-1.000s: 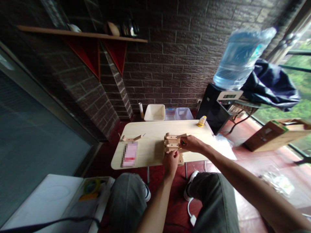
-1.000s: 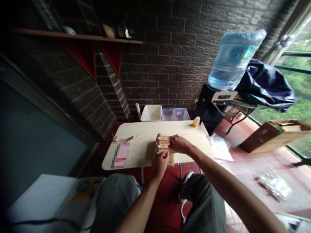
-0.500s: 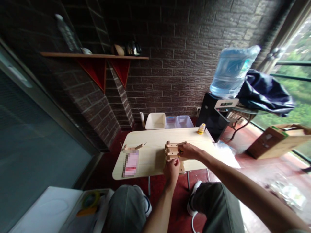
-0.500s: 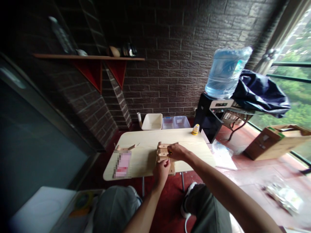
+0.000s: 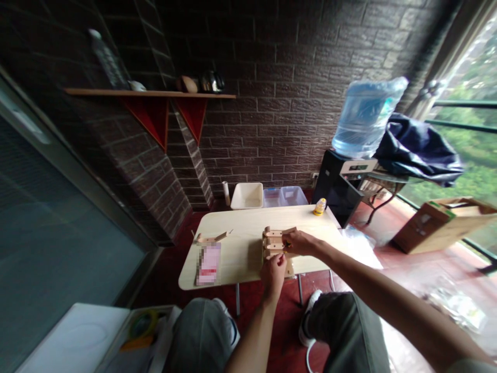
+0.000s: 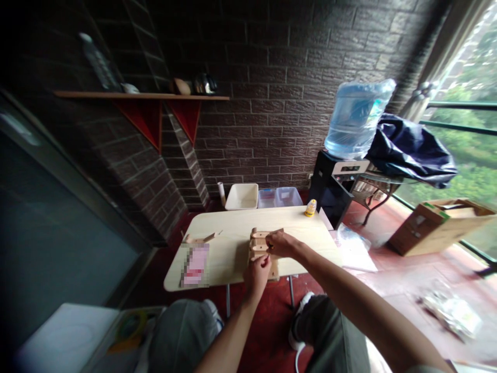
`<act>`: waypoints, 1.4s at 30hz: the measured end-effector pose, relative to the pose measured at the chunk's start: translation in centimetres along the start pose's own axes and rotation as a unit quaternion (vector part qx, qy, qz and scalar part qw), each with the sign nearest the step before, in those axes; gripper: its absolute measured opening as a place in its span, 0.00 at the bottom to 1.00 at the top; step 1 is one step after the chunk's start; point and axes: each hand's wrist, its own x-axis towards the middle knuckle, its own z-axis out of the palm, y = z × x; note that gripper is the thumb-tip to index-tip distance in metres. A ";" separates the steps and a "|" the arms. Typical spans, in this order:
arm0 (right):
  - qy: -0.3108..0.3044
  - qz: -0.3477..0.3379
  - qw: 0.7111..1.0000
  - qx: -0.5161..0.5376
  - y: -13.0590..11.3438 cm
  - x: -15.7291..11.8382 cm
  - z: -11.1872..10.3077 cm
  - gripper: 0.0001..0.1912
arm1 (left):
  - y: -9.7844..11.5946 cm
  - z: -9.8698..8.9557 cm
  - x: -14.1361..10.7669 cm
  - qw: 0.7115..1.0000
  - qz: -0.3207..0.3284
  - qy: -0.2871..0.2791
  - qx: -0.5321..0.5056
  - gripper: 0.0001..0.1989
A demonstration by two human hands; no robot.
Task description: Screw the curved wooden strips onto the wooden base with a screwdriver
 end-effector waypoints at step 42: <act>0.007 0.065 0.998 -0.023 -1.8 -0.7 -1.9 0.20 | 0.6 -0.8 0.0 1.000 -0.013 -0.011 -0.015 0.15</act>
